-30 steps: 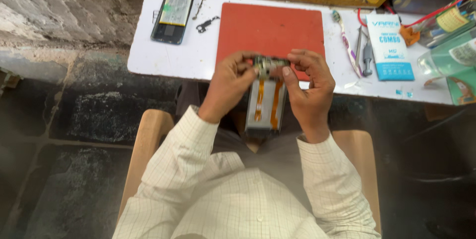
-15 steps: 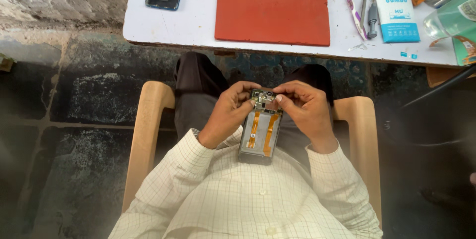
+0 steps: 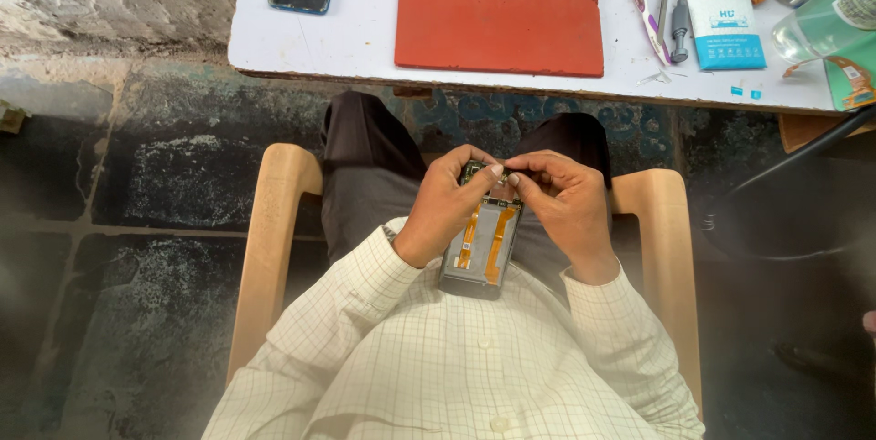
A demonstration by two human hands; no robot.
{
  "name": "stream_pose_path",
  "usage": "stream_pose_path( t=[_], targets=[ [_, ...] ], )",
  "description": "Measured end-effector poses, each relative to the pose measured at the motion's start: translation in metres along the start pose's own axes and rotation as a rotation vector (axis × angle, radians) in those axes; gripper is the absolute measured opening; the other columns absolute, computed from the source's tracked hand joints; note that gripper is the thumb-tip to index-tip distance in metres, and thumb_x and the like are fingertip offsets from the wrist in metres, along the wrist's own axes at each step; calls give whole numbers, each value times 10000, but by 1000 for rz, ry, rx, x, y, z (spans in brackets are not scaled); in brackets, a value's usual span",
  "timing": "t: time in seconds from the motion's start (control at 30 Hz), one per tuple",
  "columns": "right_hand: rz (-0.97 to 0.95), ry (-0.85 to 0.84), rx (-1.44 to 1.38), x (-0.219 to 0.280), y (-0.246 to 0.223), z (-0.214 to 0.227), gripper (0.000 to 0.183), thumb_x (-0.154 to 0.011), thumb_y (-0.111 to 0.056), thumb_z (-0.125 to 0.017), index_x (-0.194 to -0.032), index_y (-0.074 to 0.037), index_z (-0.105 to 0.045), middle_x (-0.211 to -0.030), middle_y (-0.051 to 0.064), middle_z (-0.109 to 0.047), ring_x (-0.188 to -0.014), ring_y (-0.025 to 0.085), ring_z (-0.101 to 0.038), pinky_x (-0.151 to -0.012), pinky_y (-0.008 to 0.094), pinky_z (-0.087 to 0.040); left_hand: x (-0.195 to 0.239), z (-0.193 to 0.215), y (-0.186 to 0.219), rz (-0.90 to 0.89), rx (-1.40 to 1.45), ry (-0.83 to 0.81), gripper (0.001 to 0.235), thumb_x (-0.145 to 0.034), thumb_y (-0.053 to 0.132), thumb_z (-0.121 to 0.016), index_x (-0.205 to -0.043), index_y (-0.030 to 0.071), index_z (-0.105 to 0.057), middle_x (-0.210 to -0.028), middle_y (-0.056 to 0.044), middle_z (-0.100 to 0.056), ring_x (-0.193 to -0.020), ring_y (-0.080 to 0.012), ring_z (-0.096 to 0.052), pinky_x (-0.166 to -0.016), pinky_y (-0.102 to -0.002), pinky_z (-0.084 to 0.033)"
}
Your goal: The person uses a screwdriver to remove screws from a disassembled smartphone placed on a red mat. They then use tweezers to adjust small internal components on the phone's circuit board.
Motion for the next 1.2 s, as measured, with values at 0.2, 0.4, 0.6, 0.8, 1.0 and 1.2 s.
stream_pose_path(
  t=[0.2,0.4,0.6,0.8,1.0,1.2],
  targets=[
    [42,-22,14,1,-2,2,154,-932,36,-710,-1080,16,-748,-1010,59,-745,-872,84,-703,-758,212,-589,0,1,-9,-32,12,-53,205,-999,167,-614,-1091,-13,-645,-929,-108,-769,-844,-117,-746,-763,-258,-616],
    [142,-54,105,-7,-14,1,156,-917,21,-741,-1072,10,-752,-1009,66,-741,-889,98,-708,-787,223,-593,-7,5,-10,-30,-33,-82,237,-1020,197,-615,-1124,-11,-664,-951,-82,-754,-848,-106,-714,-738,-249,-599],
    [243,-30,216,-26,-37,-2,148,-916,35,-739,-1053,-19,-760,-982,56,-736,-868,107,-702,-748,222,-581,-23,7,16,-96,-107,-108,206,-1026,173,-615,-1090,-14,-671,-943,-69,-746,-853,-103,-699,-749,-245,-581],
    [690,181,469,-101,-96,23,128,-971,66,-752,-1081,7,-723,-1014,101,-712,-889,182,-707,-795,284,-568,-115,10,97,-426,-99,-193,162,-1043,122,-614,-1111,-20,-648,-1014,-64,-724,-926,-115,-703,-832,-258,-593],
    [1002,309,484,-209,-128,33,109,-970,64,-759,-1057,2,-737,-1047,122,-718,-941,230,-715,-819,331,-574,-233,14,156,-575,-43,-212,127,-1015,70,-650,-1105,-14,-679,-1001,-55,-721,-917,-113,-689,-835,-262,-591],
    [956,329,490,-258,-96,27,101,-938,43,-740,-1027,-4,-731,-1039,119,-722,-960,235,-723,-835,343,-585,-292,36,129,-529,64,-195,132,-984,50,-681,-1099,-14,-686,-1027,-59,-729,-936,-110,-690,-841,-260,-579]
  ],
)
Point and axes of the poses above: each hand's wrist, its own x-axis away from the middle knuckle, its own z-axis out of the back of the hand, y = z × x, the point moved 5 cm from there along -x, towards the middle knuckle
